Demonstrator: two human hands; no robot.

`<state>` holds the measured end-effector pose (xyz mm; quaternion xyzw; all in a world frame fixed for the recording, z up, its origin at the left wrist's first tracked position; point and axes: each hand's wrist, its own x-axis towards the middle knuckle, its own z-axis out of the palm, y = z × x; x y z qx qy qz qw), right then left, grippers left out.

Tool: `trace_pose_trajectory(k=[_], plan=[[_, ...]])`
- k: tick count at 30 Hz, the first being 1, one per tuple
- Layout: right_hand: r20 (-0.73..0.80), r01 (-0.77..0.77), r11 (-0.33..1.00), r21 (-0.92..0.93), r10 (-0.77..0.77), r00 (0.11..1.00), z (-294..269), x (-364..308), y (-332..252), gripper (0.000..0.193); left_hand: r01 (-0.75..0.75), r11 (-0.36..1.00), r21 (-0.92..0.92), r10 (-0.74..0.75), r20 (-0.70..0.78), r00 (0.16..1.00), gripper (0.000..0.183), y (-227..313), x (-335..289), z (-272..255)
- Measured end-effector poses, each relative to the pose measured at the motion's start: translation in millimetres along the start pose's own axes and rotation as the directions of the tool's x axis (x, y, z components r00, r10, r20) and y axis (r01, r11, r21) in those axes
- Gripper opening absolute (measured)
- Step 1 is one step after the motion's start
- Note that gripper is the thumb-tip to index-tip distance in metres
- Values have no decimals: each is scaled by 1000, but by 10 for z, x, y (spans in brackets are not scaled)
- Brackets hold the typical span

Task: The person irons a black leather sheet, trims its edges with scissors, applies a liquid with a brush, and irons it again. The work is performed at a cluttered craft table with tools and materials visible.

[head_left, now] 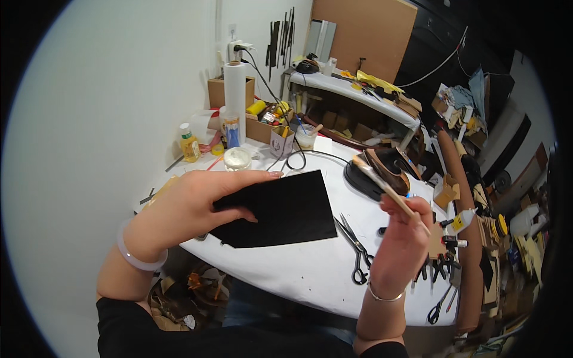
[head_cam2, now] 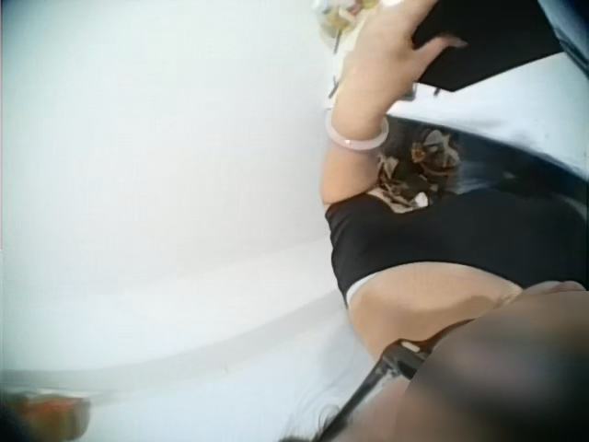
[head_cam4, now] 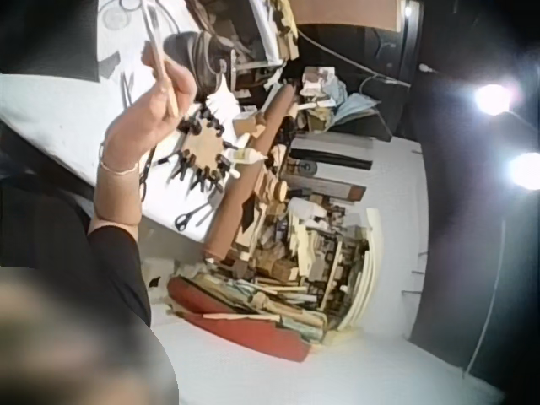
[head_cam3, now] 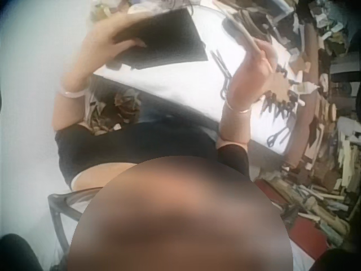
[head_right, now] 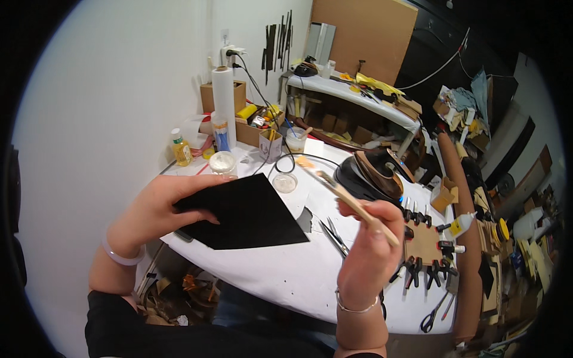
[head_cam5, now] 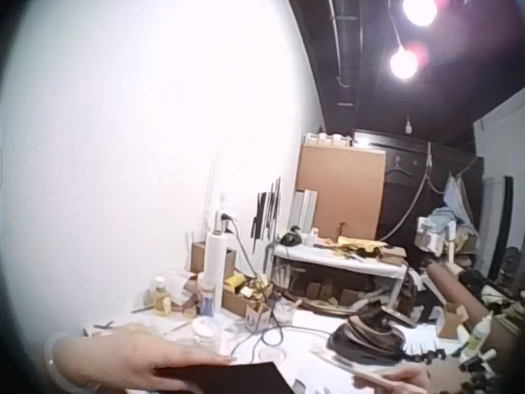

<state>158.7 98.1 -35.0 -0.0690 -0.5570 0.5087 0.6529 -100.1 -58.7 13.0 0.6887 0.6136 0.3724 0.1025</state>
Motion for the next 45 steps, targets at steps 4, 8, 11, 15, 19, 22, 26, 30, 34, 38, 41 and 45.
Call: trace_pose_trajectory(k=[4,8,11,15,19,22,26,30,34,38,41,45], plan=[[56,-84,996,11,83,995,1,-58,24,26,-60,990,124,47,108,993,64,37,57,-3],[105,-74,997,-38,77,991,13,-97,31,31,-70,991,118,55,126,990,64,22,52,5],[92,-79,996,-36,82,992,27,-102,42,31,-52,992,118,37,128,991,64,4,30,8],[74,-74,995,-64,79,994,33,-105,62,31,-75,997,-6,75,124,989,64,-25,35,22],[140,-69,997,-27,72,988,-50,-112,61,27,-70,998,-3,69,146,987,64,-1,44,11],[76,-38,990,-138,49,996,42,-124,44,33,-60,998,19,56,162,985,64,12,60,8],[109,-24,988,-153,41,993,66,-132,11,32,-53,999,9,51,170,984,66,-3,75,20],[128,-6,990,-140,25,991,64,-141,11,32,-40,999,6,38,179,983,66,-15,91,31],[140,-3,990,-143,24,990,53,-139,18,33,-31,999,16,28,183,983,66,-24,102,42],[217,35,996,-77,-18,976,-22,-112,56,29,-48,999,25,43,179,983,65,-44,116,56],[191,42,992,-118,-18,981,7,-115,50,30,-43,999,21,38,182,983,65,-48,123,60],[266,94,991,-91,-67,962,-53,-81,82,28,-45,999,22,41,178,983,65,-54,128,67]])
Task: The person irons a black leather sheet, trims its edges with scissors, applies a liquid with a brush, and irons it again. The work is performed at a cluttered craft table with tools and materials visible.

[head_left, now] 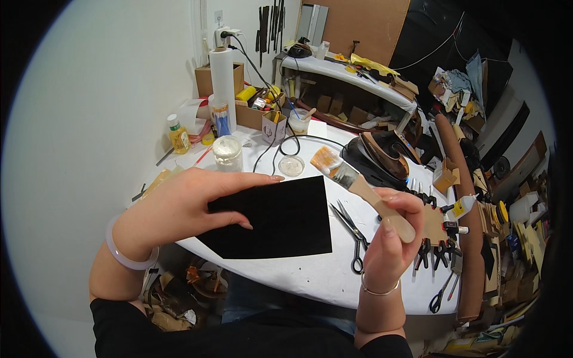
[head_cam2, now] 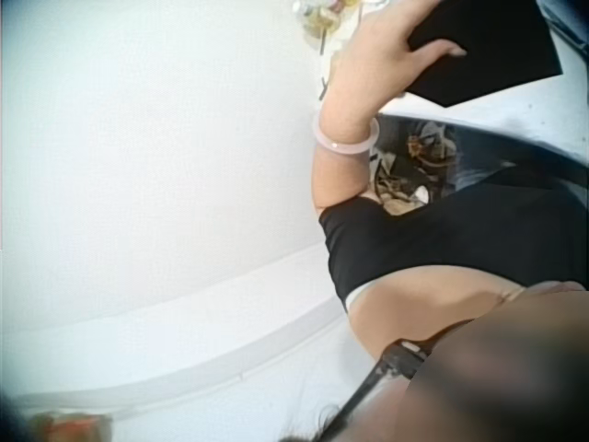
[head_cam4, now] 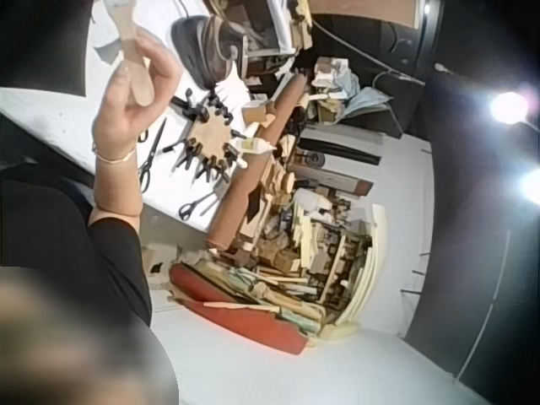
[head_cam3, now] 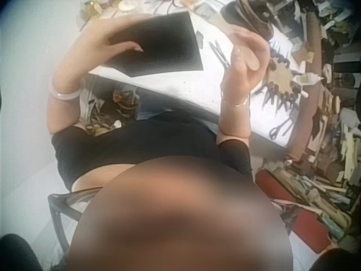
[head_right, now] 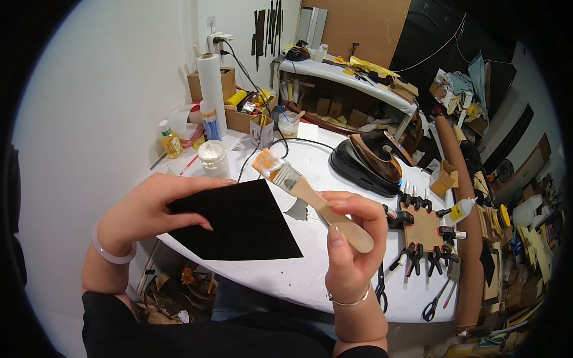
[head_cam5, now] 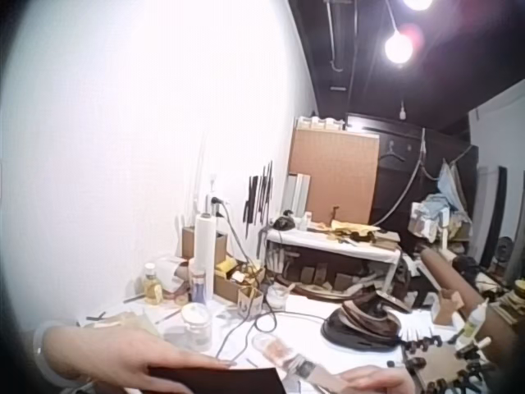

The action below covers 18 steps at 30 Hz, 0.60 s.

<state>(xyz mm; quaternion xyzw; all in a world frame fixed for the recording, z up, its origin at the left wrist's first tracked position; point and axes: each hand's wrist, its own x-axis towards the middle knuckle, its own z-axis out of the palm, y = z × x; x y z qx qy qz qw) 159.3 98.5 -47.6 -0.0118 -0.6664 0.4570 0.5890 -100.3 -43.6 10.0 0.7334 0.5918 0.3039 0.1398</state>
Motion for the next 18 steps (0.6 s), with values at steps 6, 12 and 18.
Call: trace_pose_trajectory(k=[6,12,18], plan=[[10,4,999,-36,-4,1000,-5,4,7,27,32,999,32,-33,22,999,65,12,12,-18],[-3,-1,1000,-29,1,1000,-11,4,24,28,9,999,43,-9,-8,1000,64,-3,18,-5],[-123,30,998,-55,-36,992,9,0,-49,33,-71,989,132,81,-74,994,61,39,-21,22]])
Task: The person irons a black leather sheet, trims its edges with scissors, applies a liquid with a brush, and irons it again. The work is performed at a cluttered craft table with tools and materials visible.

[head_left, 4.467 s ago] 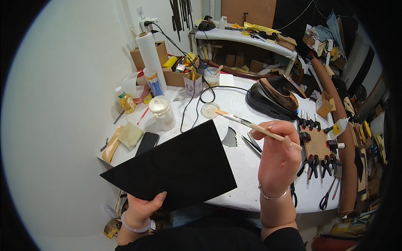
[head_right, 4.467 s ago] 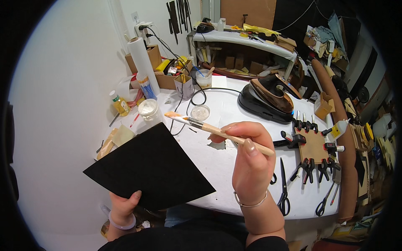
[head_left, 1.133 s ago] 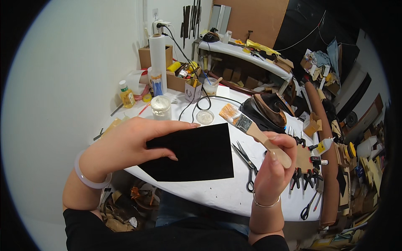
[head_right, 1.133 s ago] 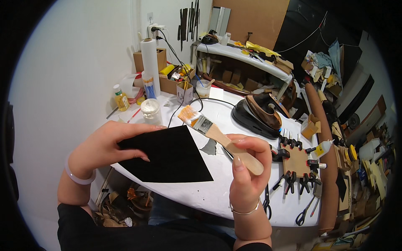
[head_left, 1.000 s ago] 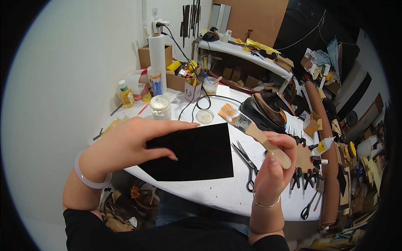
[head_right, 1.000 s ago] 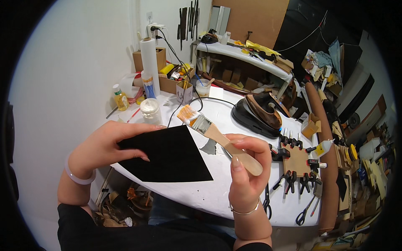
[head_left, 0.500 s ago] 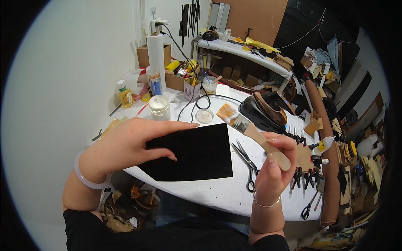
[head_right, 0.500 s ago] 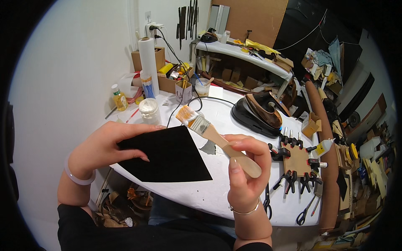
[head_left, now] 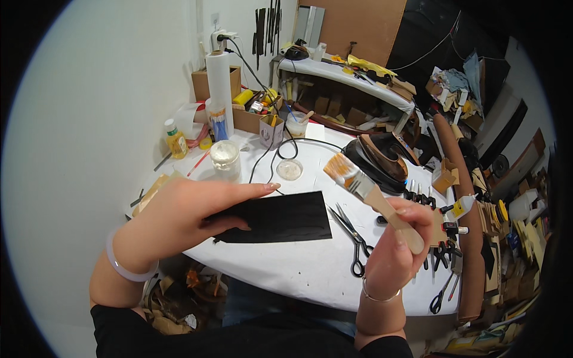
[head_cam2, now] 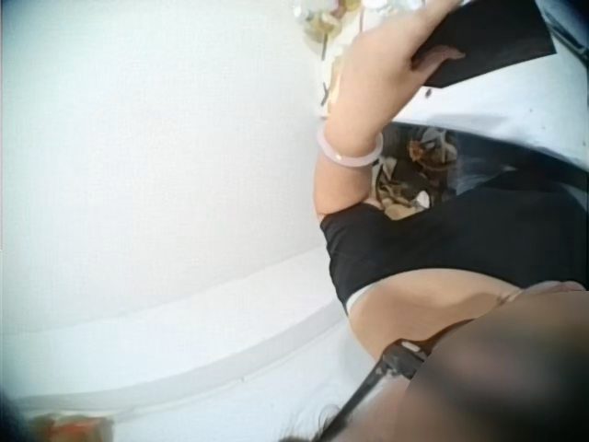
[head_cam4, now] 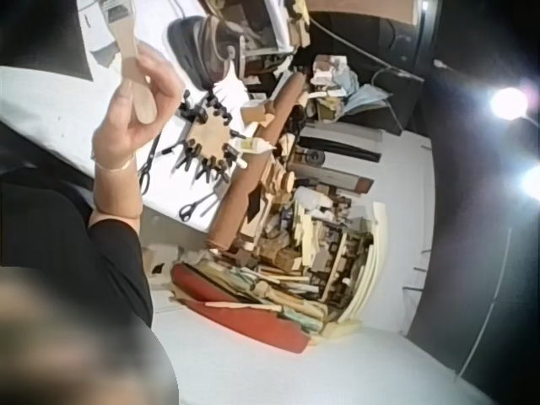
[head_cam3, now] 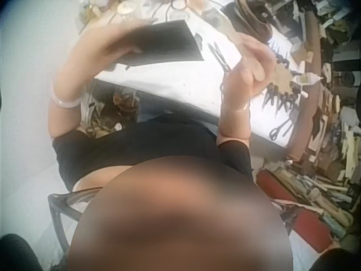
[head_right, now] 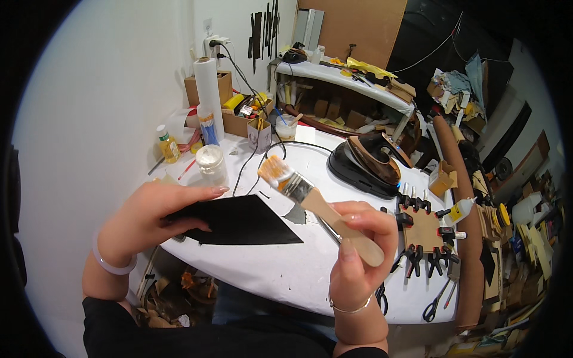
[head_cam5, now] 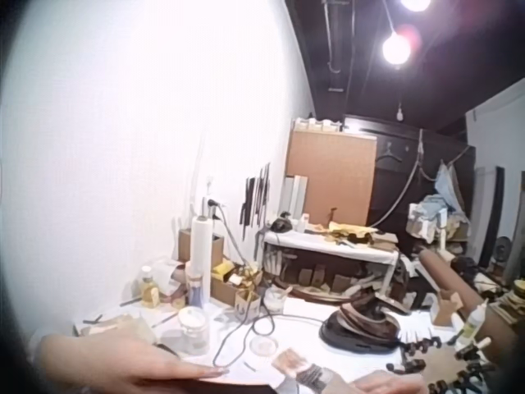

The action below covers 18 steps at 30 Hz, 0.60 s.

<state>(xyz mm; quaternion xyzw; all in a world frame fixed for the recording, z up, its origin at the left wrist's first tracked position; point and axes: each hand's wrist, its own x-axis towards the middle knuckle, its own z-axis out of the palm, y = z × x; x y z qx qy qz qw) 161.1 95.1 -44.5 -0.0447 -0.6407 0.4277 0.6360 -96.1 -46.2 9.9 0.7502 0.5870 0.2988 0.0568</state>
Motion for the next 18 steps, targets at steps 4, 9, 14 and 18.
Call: trace_pose_trajectory(k=[4,9,14,18], plan=[[46,39,998,-39,-37,998,-3,-28,-117,32,-99,987,124,106,-51,993,58,62,-20,-17],[107,105,987,-123,-92,990,-33,-22,-137,32,-216,965,149,232,-99,968,60,64,-15,16],[161,187,966,-178,-159,974,-59,-16,-121,34,-234,960,153,251,-101,963,61,88,-3,13],[176,227,949,-219,-190,966,-45,-9,-124,33,-237,961,141,253,-105,962,63,86,-7,15]])
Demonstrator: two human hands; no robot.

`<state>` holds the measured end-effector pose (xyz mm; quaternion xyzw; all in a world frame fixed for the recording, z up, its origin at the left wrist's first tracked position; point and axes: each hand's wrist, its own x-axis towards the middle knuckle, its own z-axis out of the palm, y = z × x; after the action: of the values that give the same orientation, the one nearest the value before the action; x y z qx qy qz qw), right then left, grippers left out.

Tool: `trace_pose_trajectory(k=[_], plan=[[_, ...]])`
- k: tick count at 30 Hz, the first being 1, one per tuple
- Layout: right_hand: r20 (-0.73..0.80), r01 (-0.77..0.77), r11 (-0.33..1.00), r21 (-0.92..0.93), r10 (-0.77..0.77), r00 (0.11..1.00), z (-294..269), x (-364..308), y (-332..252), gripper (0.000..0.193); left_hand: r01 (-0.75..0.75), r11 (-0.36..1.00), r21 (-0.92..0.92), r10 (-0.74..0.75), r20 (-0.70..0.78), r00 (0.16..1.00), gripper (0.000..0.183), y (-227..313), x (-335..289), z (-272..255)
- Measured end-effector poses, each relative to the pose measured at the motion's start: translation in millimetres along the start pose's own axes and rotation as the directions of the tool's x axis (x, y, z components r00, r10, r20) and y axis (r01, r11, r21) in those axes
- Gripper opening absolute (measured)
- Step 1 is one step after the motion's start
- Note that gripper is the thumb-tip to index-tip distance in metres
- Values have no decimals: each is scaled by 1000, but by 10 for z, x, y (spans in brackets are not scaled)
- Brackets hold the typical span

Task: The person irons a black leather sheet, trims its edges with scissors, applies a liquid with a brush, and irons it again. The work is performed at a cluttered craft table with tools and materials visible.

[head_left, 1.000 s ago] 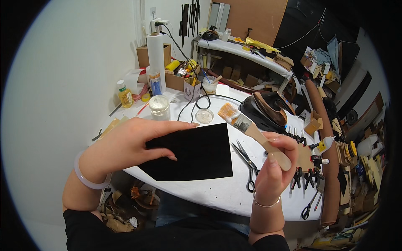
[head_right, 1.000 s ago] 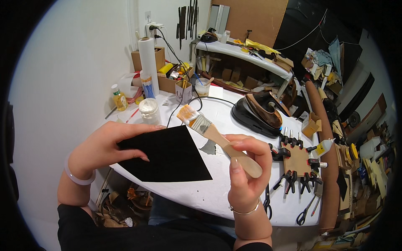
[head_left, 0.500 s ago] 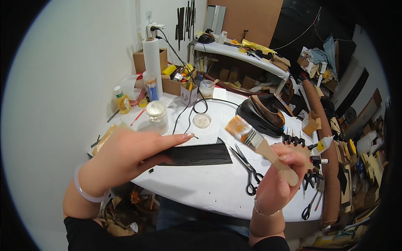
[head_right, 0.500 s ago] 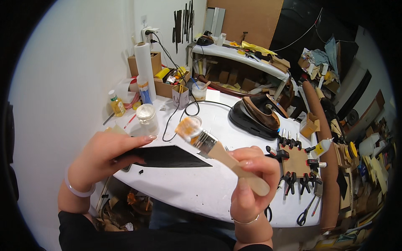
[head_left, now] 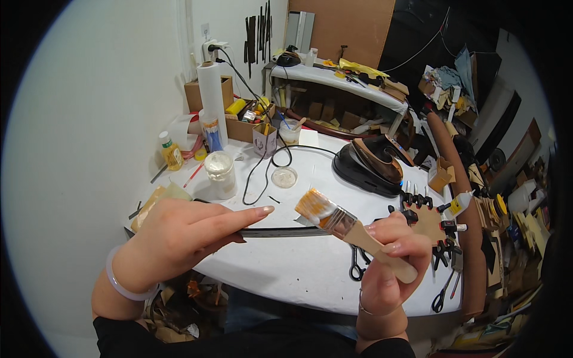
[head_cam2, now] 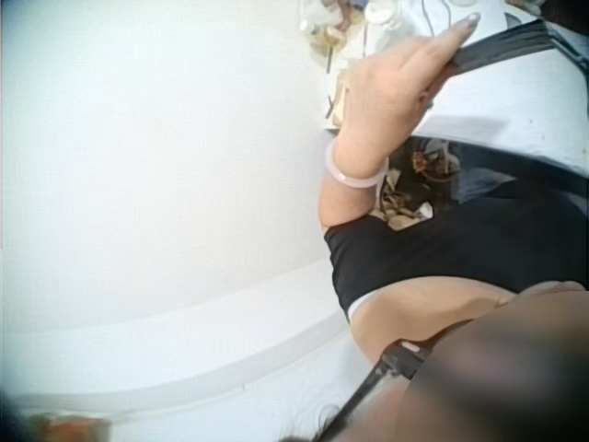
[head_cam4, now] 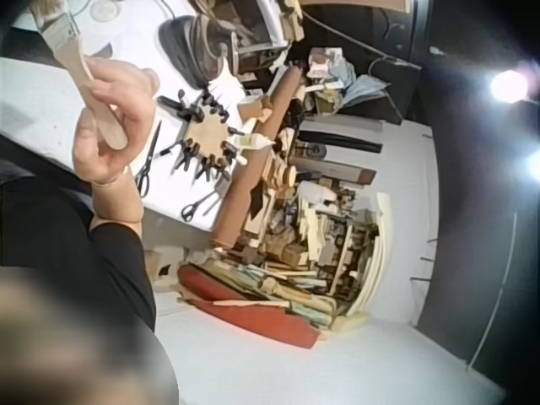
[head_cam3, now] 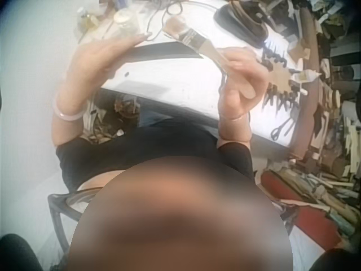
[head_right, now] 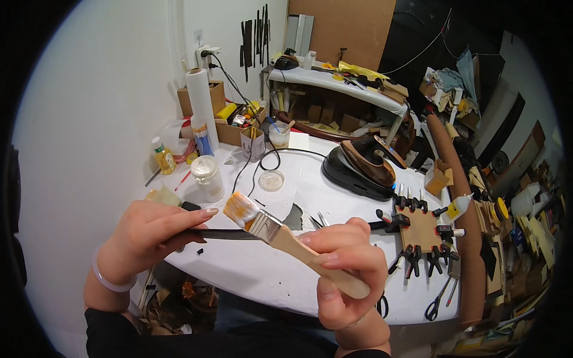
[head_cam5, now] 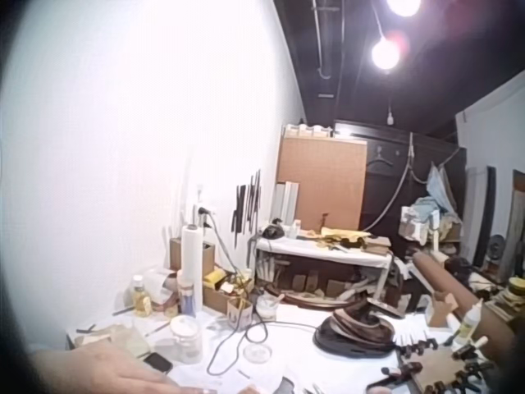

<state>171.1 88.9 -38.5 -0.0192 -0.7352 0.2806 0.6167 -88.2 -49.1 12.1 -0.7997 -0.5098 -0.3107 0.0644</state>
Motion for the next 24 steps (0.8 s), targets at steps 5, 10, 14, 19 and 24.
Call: trace_pose_trajectory(k=[5,10,14,19,24], plan=[[21,-32,998,56,31,999,-40,18,-46,20,43,999,-9,-43,24,999,66,20,-4,-18],[34,-23,999,35,22,999,-63,8,-40,21,41,999,-11,-41,9,999,66,12,-6,-7],[22,-23,999,25,22,1000,-75,1,-38,21,41,999,-8,-41,14,999,65,27,17,-10],[39,19,1000,-15,-19,999,-86,18,-42,20,42,999,-3,-42,26,999,64,37,24,-14],[69,57,996,-70,-53,996,-93,26,-54,18,59,998,-8,-59,29,998,64,40,20,-7]])
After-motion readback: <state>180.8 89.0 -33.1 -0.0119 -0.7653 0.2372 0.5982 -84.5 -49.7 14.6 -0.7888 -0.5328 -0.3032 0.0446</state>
